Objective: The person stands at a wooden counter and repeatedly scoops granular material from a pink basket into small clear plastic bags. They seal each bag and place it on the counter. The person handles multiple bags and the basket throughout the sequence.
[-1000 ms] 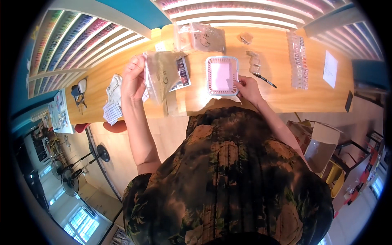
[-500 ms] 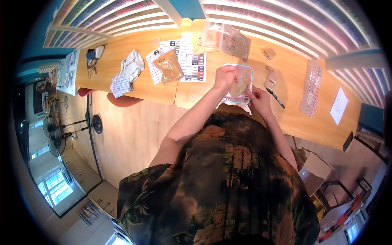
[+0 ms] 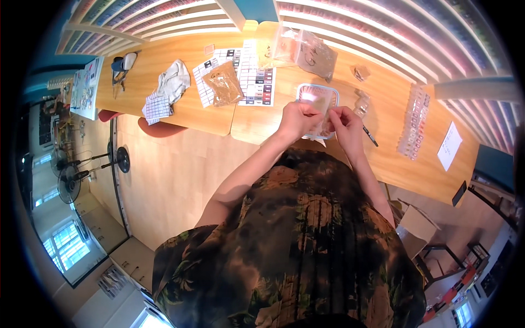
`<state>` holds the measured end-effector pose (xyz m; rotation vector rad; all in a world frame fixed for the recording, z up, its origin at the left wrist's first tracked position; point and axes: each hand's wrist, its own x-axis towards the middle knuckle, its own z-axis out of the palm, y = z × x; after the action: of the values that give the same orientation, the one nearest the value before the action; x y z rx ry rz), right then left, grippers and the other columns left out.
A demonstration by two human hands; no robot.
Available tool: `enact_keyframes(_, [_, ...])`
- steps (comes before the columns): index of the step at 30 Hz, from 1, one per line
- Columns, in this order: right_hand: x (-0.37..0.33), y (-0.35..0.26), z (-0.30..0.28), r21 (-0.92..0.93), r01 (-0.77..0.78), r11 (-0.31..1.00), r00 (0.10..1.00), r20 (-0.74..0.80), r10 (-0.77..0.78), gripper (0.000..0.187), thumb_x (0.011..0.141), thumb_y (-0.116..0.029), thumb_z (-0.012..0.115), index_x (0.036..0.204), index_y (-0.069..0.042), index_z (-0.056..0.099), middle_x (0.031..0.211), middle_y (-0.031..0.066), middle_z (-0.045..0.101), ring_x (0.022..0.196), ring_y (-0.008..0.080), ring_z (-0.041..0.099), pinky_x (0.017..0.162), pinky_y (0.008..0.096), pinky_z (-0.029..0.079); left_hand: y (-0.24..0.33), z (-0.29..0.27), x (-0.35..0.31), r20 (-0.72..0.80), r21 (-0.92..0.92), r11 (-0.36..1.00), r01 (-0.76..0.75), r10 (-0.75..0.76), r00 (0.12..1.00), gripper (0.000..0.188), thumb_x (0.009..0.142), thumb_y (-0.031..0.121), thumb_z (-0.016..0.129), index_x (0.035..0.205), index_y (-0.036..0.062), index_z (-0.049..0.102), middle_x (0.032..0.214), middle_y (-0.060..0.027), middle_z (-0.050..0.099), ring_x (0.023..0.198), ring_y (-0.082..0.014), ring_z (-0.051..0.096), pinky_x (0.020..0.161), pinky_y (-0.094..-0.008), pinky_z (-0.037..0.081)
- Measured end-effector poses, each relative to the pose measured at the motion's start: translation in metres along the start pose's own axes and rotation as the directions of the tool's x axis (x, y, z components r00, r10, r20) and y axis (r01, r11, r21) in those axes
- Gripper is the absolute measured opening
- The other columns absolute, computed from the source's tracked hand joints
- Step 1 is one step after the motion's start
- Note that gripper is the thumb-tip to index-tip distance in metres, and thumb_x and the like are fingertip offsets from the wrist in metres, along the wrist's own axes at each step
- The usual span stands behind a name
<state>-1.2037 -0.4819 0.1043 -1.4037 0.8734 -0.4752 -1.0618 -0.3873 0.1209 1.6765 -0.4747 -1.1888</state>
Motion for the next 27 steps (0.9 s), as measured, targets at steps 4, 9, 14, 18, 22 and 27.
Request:
enact_keyframes(4, [0.002, -0.020, 0.002, 0.228, -0.112, 0.967, 0.992, 0.075, 0.097, 0.018, 0.095, -0.019, 0.066, 0.092, 0.000, 0.065, 0.077, 0.0016, 0.065, 0.065, 0.0067, 0.060, 0.059, 0.0218, 0.049, 0.010, 0.000, -0.003, 0.032, -0.092, 0.996, 0.015, -0.012, 0.999, 0.010, 0.081, 0.003, 0.077, 0.079, -0.0042, 0.069, 0.073, -0.0081, 0.069, 0.061, -0.0097, 0.062, 0.054, -0.0229, 0.049])
enact_keyframes(9, [0.005, -0.006, 0.000, 0.221, -0.266, 0.938, 0.962, 0.116, 0.246, 0.015, 0.094, -0.016, 0.064, 0.093, -0.002, 0.067, 0.083, 0.0027, 0.067, 0.069, 0.0101, 0.062, 0.064, 0.0244, 0.051, -0.003, 0.003, 0.008, 0.114, -0.028, 0.998, -0.055, 0.057, 0.992, 0.014, 0.077, 0.003, 0.080, 0.075, -0.0030, 0.068, 0.073, -0.0087, 0.069, 0.061, -0.0098, 0.061, 0.054, -0.0218, 0.048])
enact_keyframes(14, [0.005, 0.013, -0.012, 0.357, -0.270, 0.894, 0.949, 0.257, 0.184, 0.011, 0.093, -0.012, 0.065, 0.092, -0.001, 0.067, 0.082, 0.0039, 0.067, 0.069, 0.0117, 0.062, 0.064, 0.0262, 0.051, -0.006, -0.006, 0.011, 0.254, -0.073, 0.995, 0.073, -0.053, 0.966, 0.012, 0.079, 0.004, 0.079, 0.077, -0.0009, 0.068, 0.075, -0.0077, 0.069, 0.062, -0.0089, 0.061, 0.054, -0.0217, 0.048])
enact_keyframes(18, [0.007, 0.020, -0.012, 0.367, -0.244, 0.898, 0.960, 0.224, 0.169, 0.009, 0.092, -0.009, 0.066, 0.092, 0.000, 0.067, 0.080, 0.0047, 0.068, 0.069, 0.0119, 0.063, 0.064, 0.0264, 0.051, -0.004, -0.009, 0.013, 0.263, -0.167, 0.971, 0.172, -0.124, 0.957, 0.010, 0.084, 0.006, 0.075, 0.082, 0.0006, 0.067, 0.074, -0.0058, 0.067, 0.062, -0.0081, 0.059, 0.055, -0.0219, 0.048])
enact_keyframes(22, [0.009, 0.015, -0.010, 0.242, -0.135, 0.961, 0.979, 0.184, 0.091, 0.010, 0.092, -0.008, 0.066, 0.092, 0.001, 0.067, 0.081, 0.0047, 0.069, 0.067, 0.0106, 0.062, 0.064, 0.0256, 0.051, -0.007, -0.006, 0.009, 0.247, -0.120, 0.991, 0.058, -0.027, 0.969, 0.013, 0.089, 0.007, 0.069, 0.082, 0.0007, 0.061, 0.074, -0.0054, 0.065, 0.061, -0.0082, 0.058, 0.056, -0.0228, 0.048])
enact_keyframes(27, [0.011, 0.016, -0.002, 0.098, -0.061, 0.993, 0.998, 0.037, 0.058, 0.008, 0.090, -0.006, 0.066, 0.085, 0.000, 0.063, 0.077, 0.0042, 0.066, 0.066, 0.0093, 0.061, 0.062, 0.0231, 0.050, -0.011, 0.010, 0.004, 0.147, 0.086, 0.974, -0.208, 0.194, 0.970, 0.013, 0.095, 0.005, 0.059, 0.085, 0.0006, 0.051, 0.073, -0.0068, 0.063, 0.062, -0.0100, 0.061, 0.055, -0.0252, 0.051])
